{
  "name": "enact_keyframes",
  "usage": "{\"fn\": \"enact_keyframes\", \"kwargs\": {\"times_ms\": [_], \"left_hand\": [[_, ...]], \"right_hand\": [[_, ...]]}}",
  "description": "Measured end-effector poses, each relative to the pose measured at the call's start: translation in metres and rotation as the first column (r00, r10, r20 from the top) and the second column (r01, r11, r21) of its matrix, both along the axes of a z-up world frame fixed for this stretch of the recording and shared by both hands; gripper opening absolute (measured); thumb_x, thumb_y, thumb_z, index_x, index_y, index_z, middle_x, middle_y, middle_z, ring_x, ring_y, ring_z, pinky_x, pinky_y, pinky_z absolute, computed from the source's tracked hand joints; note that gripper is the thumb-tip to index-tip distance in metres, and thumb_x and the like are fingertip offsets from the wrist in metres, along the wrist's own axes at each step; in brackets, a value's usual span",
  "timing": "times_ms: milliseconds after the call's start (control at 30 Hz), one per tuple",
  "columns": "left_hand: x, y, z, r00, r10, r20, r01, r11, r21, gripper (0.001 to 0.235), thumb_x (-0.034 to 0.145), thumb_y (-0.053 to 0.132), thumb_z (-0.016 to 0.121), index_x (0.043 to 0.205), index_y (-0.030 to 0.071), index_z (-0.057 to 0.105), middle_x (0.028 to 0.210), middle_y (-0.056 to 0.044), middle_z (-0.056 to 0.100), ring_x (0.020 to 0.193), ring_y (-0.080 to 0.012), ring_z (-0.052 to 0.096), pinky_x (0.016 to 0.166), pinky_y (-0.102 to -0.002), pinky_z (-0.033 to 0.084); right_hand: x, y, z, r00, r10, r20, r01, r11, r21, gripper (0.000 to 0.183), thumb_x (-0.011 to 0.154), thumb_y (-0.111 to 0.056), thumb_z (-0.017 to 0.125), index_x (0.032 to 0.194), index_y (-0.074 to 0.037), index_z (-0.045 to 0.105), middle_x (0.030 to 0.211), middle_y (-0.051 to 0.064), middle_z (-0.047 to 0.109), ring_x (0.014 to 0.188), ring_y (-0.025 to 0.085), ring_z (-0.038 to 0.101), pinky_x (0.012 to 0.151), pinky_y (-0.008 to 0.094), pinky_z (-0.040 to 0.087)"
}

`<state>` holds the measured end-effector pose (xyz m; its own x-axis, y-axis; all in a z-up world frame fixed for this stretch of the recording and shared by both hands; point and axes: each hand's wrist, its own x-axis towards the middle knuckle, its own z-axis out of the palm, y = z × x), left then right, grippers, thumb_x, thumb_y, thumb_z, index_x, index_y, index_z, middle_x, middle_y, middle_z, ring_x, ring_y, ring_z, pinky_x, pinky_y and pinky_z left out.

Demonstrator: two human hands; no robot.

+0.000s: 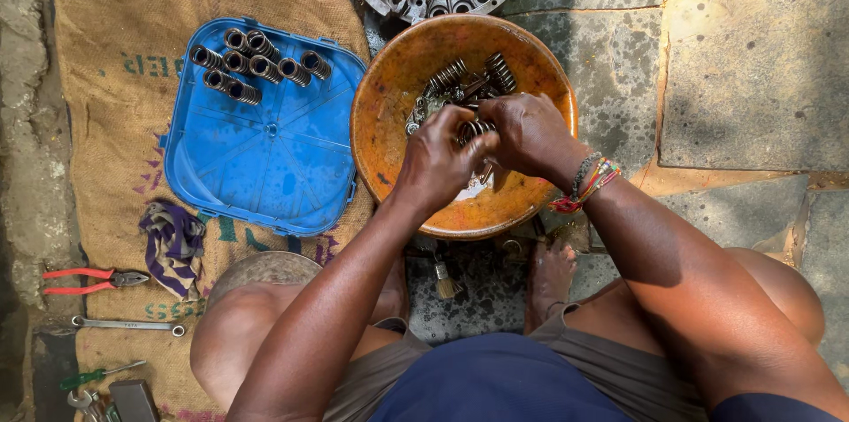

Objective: The person sits on the ground and cleans metal springs by scrubbing them with a brush and a cloth in a bucket of liquid. The person then places the cleaned springs into a blue plastic container.

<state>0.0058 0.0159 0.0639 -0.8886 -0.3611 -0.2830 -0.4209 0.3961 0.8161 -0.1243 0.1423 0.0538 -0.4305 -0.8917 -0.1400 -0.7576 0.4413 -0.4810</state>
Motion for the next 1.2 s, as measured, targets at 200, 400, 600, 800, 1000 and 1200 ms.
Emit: {"fn": "enact_keyframes", "kwargs": {"times_ms": [200,400,600,800,1000,1200], "left_hand": [[0.001,-0.001,-0.025,0.995,-0.058,-0.077,0.064,0.995,0.071,0.044,0.095,0.035,0.072,0.117,-0.003,0.066,0.094,-0.022,0.072,0.089,-0.0345,0.074,0.077,-0.047,0.057],[0.011,-0.01,-0.03,0.839,-0.361,-0.406,0.196,0.898,-0.394,0.039,0.091,0.016,0.068,0.127,0.003,0.063,0.121,-0.017,0.071,0.112,-0.038,0.069,0.095,-0.046,0.055],[0.003,-0.012,-0.016,0.996,-0.057,-0.064,0.057,0.998,0.013,0.037,0.095,0.034,0.069,0.114,0.003,0.068,0.093,-0.015,0.074,0.082,-0.0271,0.074,0.074,-0.043,0.057],[-0.009,-0.026,-0.047,0.987,0.163,0.01,-0.156,0.924,0.348,0.041,0.098,0.044,0.063,0.102,0.004,0.072,0.077,-0.008,0.074,0.067,-0.0142,0.071,0.062,-0.033,0.058],[-0.008,-0.026,-0.059,0.963,0.267,0.032,-0.234,0.772,0.591,0.036,0.1,0.038,0.065,0.1,0.002,0.069,0.077,-0.006,0.071,0.067,-0.0103,0.067,0.059,-0.027,0.056],[-0.006,-0.022,-0.052,0.953,0.28,-0.116,-0.189,0.849,0.494,0.033,0.097,0.032,0.069,0.111,0.001,0.067,0.091,-0.008,0.075,0.08,-0.0131,0.072,0.068,-0.029,0.06]], "right_hand": [[0.008,0.002,0.001,0.988,0.028,-0.15,-0.025,0.999,0.023,0.023,0.084,-0.026,0.076,0.096,-0.008,0.073,0.091,0.015,0.073,0.095,0.038,0.068,0.083,0.055,0.049],[-0.004,0.0,-0.008,0.989,0.073,0.126,-0.069,0.997,-0.03,0.039,0.071,-0.025,0.086,0.1,-0.004,0.07,0.091,0.02,0.073,0.088,0.041,0.07,0.074,0.049,0.055],[-0.01,0.0,0.003,0.971,-0.056,0.231,0.049,0.998,0.033,0.043,0.081,-0.028,0.086,0.11,-0.002,0.068,0.09,0.02,0.074,0.082,0.029,0.075,0.073,0.041,0.059],[-0.028,0.001,0.011,0.735,-0.013,0.678,0.056,0.998,-0.041,0.062,0.082,-0.02,0.077,0.139,-0.004,0.057,0.109,0.009,0.077,0.098,0.017,0.074,0.092,0.033,0.059],[-0.03,0.008,-0.007,0.56,0.193,0.806,0.151,0.932,-0.328,0.031,0.1,-0.02,0.068,0.12,0.005,0.068,0.132,0.009,0.068,0.117,0.016,0.065,0.101,0.032,0.054],[-0.018,0.002,-0.026,0.507,0.085,0.858,0.349,0.89,-0.294,0.033,0.105,-0.023,0.064,0.13,0.0,0.067,0.119,0.005,0.072,0.105,0.009,0.066,0.094,0.027,0.057]]}}
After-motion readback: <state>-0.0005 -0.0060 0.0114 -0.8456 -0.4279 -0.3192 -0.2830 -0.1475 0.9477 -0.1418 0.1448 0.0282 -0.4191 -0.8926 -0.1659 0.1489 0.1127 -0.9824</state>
